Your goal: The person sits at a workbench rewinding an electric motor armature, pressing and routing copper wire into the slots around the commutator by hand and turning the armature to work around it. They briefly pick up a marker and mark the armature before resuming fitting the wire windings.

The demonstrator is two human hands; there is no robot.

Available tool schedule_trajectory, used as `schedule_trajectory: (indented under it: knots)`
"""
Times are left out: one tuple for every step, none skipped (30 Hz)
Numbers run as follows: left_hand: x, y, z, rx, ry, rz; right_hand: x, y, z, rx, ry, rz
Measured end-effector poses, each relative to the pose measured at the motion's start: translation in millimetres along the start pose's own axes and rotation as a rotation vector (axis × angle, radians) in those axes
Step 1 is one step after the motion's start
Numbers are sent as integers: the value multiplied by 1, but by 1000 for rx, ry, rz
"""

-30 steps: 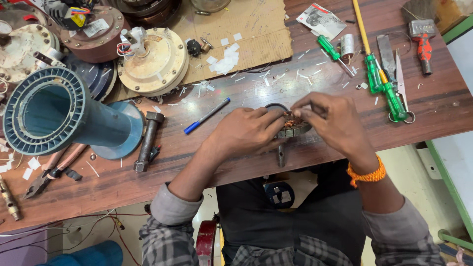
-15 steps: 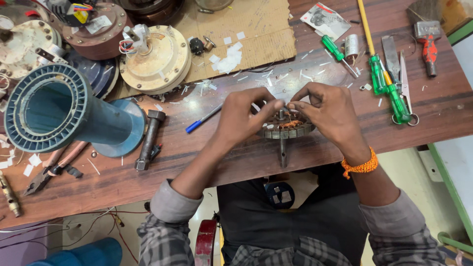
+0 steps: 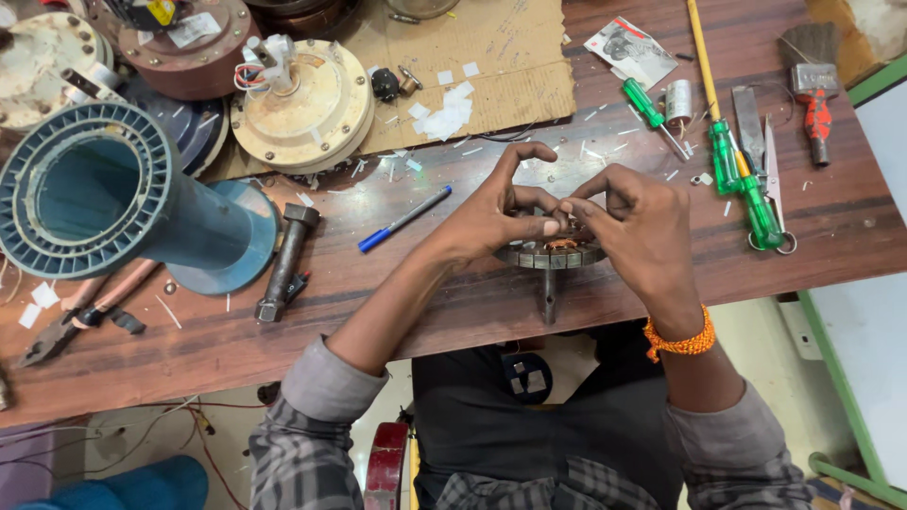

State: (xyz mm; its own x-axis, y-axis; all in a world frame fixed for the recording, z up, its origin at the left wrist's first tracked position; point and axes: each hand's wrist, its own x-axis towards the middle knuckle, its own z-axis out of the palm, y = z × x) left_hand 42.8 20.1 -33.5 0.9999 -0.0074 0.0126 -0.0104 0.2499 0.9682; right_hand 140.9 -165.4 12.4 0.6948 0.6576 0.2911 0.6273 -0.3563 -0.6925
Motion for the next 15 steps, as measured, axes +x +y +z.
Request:
schedule_trajectory:
  knots:
    - [-1,1,-1,83,-12,21,0,-2,-1,-15,-4,-13]
    - [-2,3,-1,169,-22,42,-3,-4,-3,-10,-26,-17]
    - [-5,5,-4,227,-55,88,-8,-7,-7,-3,-49,-22]
    - [-8,8,-7,287,-89,132,-13,-9,-10,5,-72,-26]
    - [-11,10,-9,346,-122,175,-20,-12,-12,12,-74,-12]
    - [-10,11,-10,384,-132,205,-28,-15,-14,19,-76,3]
    - [-8,13,-12,424,-145,234,-36,-17,-14,28,-75,17]
    - [-7,14,-15,464,-158,265,-42,-20,-12,15,-55,2]
    - [-5,13,-15,481,-156,290,-48,-23,-9,2,-34,-14]
    - [-3,12,-16,498,-155,315,-54,-25,-5,-10,-11,-27]
    - [-2,11,-17,515,-156,339,-59,-26,-2,0,6,-19]
    - [-2,10,-19,527,-162,360,-63,-27,2,10,23,-11]
    - [-2,9,-20,539,-168,380,-66,-27,5,20,41,-2]
    - [-3,7,-21,550,-174,400,-69,-27,8,48,57,4]
    - [-4,6,-22,547,-170,400,-73,-27,12,76,72,11]
